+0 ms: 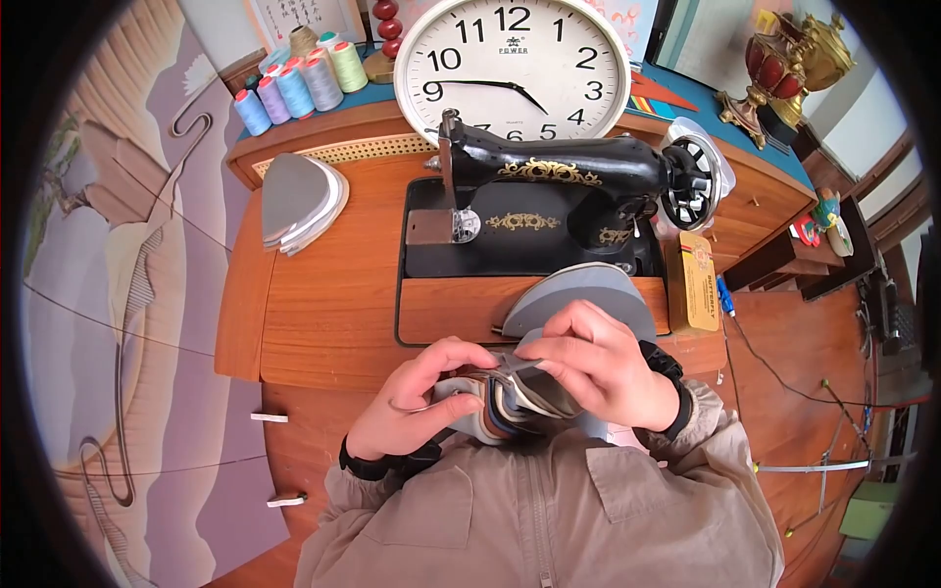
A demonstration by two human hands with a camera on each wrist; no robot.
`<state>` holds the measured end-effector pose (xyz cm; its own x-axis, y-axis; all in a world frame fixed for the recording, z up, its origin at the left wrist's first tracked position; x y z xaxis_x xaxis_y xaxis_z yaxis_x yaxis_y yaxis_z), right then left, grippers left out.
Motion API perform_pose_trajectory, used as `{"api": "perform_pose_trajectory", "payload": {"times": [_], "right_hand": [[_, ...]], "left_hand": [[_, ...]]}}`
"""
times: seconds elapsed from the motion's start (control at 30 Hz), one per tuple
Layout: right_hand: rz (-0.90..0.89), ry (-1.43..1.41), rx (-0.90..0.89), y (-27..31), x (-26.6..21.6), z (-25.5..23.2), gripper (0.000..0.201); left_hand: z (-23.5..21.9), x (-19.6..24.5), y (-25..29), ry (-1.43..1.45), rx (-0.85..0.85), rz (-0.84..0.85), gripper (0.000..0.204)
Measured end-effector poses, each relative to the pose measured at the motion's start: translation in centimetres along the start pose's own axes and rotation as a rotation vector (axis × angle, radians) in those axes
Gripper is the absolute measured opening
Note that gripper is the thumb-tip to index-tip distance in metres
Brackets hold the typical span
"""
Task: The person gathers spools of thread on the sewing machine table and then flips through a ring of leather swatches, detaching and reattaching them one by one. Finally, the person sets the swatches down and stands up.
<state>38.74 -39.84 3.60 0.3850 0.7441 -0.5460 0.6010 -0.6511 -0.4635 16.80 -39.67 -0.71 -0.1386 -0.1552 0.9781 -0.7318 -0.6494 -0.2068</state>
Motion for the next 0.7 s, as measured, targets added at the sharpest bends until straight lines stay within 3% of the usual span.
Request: {"api": "perform_pose_trajectory", "payload": {"times": [0.07,0.17,0.3,0.4,0.47,0.5,0.57,0.7], "right_hand": [[0.119,-0.251,-0.075,-0.3,0.5,0.2,0.018],[0.177,-0.409,-0.11,-0.6,1.1,0.6,0.014],[0.175,-0.401,-0.156,-1.2,0.8,0.5,0.013],[0.136,-0.327,-0.138,-1.4,0.6,0.4,0.016],[0.033,0.04,-0.157,-1.7,-0.2,0.0,0.026],[0.033,0.04,-0.157,-1.7,-0.3,-0.1,0.026],[-0.126,0.333,-0.169,-1.5,-1.0,-0.1,0.039],[-0.297,0.506,-0.108,-1.3,-1.8,0.3,0.045]], "left_hand": [[0.5,0.2,-0.1,0.051,0.043,-0.013,0.037],[0.3,0.5,-0.2,0.041,0.069,-0.016,0.037],[-0.1,0.3,0.1,-0.075,0.051,-0.001,0.036],[-0.2,0.4,0.2,-0.086,0.042,-0.002,0.034],[-0.3,0.4,0.2,-0.089,0.056,-0.019,0.034],[-0.4,0.3,0.2,-0.093,0.066,-0.038,0.034],[-0.4,0.3,0.2,-0.102,0.062,-0.033,0.034],[-0.5,0.6,0.0,-0.175,0.009,0.032,0.036]]}}
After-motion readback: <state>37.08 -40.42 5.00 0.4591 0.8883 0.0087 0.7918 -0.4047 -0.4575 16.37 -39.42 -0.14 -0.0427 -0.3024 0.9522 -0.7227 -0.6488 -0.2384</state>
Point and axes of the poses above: each hand's wrist, its own y-axis away from the middle knuckle, its own z-axis out of the palm, x = y × z, the point moved 3 cm from there along -y, towards the middle knuckle, and after that the axes turned 7 degrees about -x, right-handed, at the moved point
